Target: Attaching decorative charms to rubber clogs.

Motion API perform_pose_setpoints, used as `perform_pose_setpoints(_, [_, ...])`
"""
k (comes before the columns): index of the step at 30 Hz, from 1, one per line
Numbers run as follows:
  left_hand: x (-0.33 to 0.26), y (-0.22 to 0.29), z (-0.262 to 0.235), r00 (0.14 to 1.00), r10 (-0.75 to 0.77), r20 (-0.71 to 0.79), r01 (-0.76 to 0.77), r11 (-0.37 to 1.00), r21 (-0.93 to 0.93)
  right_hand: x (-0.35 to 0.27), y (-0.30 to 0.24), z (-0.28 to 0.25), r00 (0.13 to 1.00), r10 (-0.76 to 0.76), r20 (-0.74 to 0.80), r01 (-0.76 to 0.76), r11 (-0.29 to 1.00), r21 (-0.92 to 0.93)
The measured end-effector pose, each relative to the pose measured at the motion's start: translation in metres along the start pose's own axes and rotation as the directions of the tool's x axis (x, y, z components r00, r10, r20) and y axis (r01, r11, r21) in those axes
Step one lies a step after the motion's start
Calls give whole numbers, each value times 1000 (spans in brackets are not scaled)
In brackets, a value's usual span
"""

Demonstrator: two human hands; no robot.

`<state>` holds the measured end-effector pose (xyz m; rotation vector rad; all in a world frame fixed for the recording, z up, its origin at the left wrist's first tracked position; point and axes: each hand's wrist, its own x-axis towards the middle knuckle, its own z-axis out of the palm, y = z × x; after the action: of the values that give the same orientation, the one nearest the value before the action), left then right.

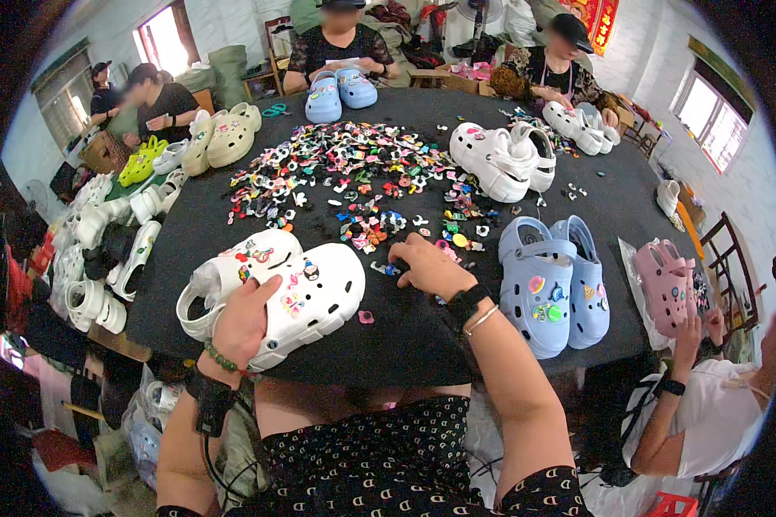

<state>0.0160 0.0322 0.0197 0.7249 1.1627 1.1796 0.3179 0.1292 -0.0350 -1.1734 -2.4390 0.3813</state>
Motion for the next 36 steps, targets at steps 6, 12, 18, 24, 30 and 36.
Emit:
perform_pose_setpoints(6, [4, -11, -4, 1000, 15, 21, -13, 996, -91, 3, -2, -13, 972, 167, 165, -169, 986, -4])
perform_pose_setpoints(12, [4, -4, -1, 984, -135, 114, 150, 979, -136, -9, -1, -23, 994, 105, 3, -105, 994, -27])
perform_pose_setpoints(18, [-5, -14, 4, 994, -35, 104, 48, 990, -129, -5, -52, -60, 965, 259, -49, -244, 948, 206])
perform_pose_setpoints(24, [-4, -29, 0, 986, 4, 164, 15, 993, -115, 7, -99, -53, 995, 2, -102, 35, 929, 367])
perform_pose_setpoints(30, [-4, -26, -3, 987, -30, 155, 34, 999, -24, 8, -138, -33, 995, -101, -16, 101, 936, 338])
perform_pose_setpoints(36, [-7, -25, -1, 987, 42, 158, -45, 999, 14, 7, -144, -4, 980, -179, -90, 197, 942, 272])
